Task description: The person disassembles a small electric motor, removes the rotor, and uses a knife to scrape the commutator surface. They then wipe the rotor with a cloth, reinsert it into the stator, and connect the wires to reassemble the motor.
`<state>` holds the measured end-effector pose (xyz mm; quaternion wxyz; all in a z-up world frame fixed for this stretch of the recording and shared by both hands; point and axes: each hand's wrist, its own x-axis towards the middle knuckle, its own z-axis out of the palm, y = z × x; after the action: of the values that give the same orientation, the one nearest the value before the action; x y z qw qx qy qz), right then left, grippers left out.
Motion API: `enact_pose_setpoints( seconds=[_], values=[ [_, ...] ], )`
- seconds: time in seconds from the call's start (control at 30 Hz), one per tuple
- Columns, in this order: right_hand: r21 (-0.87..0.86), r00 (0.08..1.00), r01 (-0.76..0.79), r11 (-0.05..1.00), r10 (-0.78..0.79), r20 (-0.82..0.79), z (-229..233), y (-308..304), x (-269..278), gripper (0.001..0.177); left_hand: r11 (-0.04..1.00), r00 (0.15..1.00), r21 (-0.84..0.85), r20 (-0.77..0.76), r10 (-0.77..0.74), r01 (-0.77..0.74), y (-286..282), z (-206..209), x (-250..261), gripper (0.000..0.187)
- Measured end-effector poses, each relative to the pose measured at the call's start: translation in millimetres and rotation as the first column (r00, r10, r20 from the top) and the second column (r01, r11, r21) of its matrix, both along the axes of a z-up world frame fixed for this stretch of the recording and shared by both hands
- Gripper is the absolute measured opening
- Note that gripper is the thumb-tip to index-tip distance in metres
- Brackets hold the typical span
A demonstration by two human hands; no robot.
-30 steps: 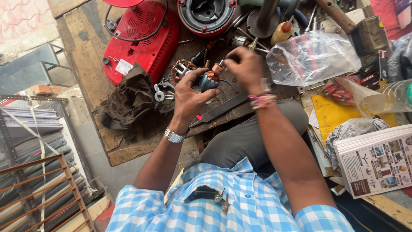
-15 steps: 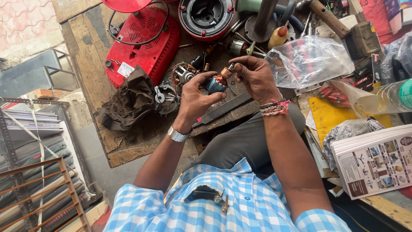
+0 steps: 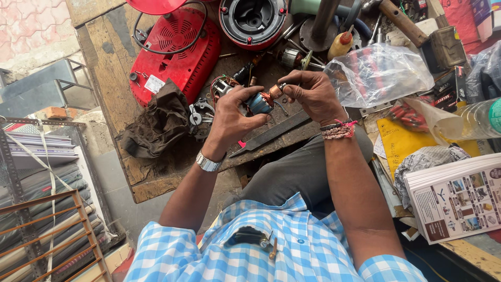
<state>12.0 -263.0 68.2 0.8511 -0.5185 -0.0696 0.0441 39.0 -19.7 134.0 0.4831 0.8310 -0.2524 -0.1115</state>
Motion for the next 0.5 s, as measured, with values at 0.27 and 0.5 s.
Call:
enact_pose_setpoints(
  seconds=[0.27,0.5],
  values=[
    [0.194,0.996,-0.086,0.977,0.077,0.053,-7.8,-3.7,-0.2,0.025,0.984,0.996,-0.172,-0.082,-0.047,0.033,-5.8,-15.7,-3.6,0.064],
    [0.382,1.0,0.003,0.924,-0.003,0.0,-7.1,-7.9,-2.0,0.024,0.954,0.921,-0.299,-0.365,-0.133,0.019,-19.9,-7.9,-2.0,0.063]
  ],
)
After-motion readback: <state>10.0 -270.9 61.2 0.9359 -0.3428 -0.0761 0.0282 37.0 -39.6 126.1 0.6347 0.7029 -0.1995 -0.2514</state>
